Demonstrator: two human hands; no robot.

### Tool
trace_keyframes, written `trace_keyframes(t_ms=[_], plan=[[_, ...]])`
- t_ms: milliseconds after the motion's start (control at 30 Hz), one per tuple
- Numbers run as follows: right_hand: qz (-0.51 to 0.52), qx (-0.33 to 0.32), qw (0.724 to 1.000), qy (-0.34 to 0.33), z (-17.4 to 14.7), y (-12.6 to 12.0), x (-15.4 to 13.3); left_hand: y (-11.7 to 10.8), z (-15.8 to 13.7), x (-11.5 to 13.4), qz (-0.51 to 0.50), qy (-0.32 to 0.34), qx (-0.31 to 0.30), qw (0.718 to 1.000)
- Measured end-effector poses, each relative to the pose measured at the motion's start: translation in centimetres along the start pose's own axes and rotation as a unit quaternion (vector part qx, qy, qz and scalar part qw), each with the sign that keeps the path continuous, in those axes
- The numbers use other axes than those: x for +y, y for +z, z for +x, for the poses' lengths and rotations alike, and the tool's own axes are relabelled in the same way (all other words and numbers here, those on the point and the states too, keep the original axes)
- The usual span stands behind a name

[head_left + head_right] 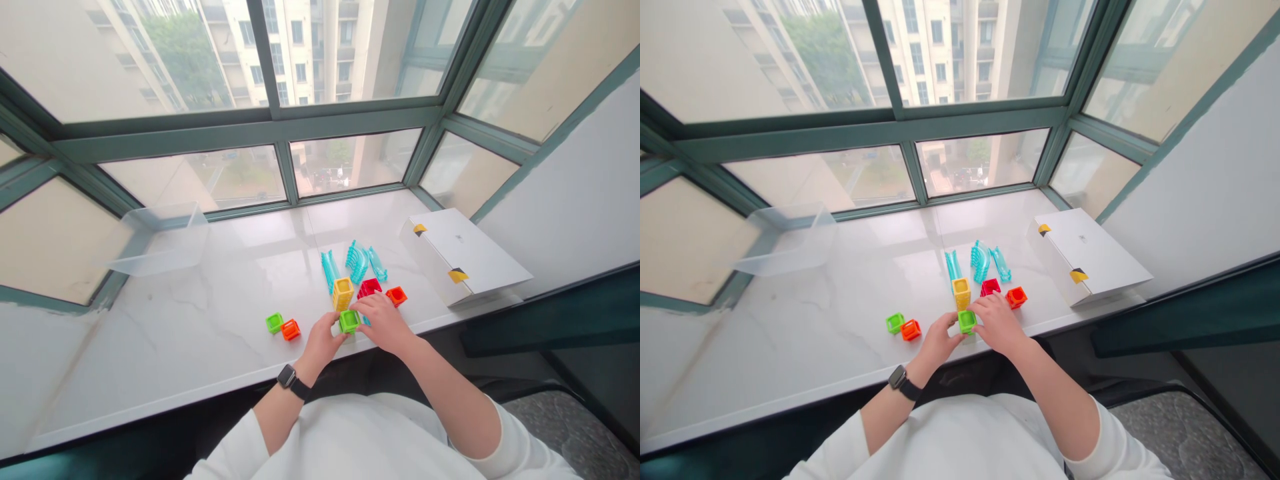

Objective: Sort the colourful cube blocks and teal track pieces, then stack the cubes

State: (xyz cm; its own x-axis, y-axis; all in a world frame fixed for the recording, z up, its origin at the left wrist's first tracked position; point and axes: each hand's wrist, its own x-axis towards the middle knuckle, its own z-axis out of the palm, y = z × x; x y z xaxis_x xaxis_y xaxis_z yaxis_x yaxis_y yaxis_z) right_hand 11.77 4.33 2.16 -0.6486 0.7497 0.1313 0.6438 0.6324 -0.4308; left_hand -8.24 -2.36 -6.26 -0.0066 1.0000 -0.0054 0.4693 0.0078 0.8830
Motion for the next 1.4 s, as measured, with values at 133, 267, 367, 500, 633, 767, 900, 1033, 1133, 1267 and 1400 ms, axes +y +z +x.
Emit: trace_keyframes(t_ms=[133, 267, 367, 500, 633, 767, 900, 1033, 1133, 1267, 1400], plan=[[0.007, -0.009, 1.0, 0.002, 0.1, 0.0, 0.1, -0.1, 0.1, 0.0, -0.006, -0.002, -0.002, 1.0], [0.012, -0.012, 1.0, -0.001, 0.2, 0.0, 0.1, 0.0, 0.2, -0.3, -0.009, -0.004, -0.006, 1.0], [0.008, -0.014, 1.0, 0.0, 0.2, -0.1, 0.1, 0.2, 0.3, -0.6, -0.009, -0.004, -0.007, 1.0], [0.004, -0.021, 1.0, 0.002, 0.3, -0.2, 0.1, 0.2, 0.4, -1.0, -0.008, 0.0, -0.006, 1.0], [-0.002, -0.023, 1.0, 0.002, 0.2, -0.1, 0.1, 0.2, 0.3, -1.1, -0.002, 0.0, -0.008, 1.0], [-0.008, -0.018, 1.0, -0.004, 0.2, 0.0, 0.1, 0.0, 0.2, -0.6, 0.005, -0.001, -0.007, 1.0], [-0.018, -0.014, 1.0, -0.005, 0.1, 0.0, 0.0, -0.2, 0.0, 0.1, 0.023, -0.003, -0.009, 1.0], [-0.024, -0.017, 1.0, 0.004, -0.1, 0.2, 0.0, -1.2, -0.7, 0.0, 0.044, 0.002, -0.012, 0.999], [-0.023, -0.015, 1.0, 0.014, -0.5, -0.1, -0.2, -3.7, -1.7, -0.9, 0.08, 0.008, 0.023, 0.996], [-0.006, 0.023, 1.0, 0.012, -1.3, -1.3, -1.0, -9.0, -3.3, -3.6, 0.168, 0.023, 0.098, 0.981], [0.039, 0.106, 0.994, 0.001, -1.8, -2.4, -2.6, -12.5, -4.6, -7.3, 0.26, -0.03, 0.089, 0.961]])
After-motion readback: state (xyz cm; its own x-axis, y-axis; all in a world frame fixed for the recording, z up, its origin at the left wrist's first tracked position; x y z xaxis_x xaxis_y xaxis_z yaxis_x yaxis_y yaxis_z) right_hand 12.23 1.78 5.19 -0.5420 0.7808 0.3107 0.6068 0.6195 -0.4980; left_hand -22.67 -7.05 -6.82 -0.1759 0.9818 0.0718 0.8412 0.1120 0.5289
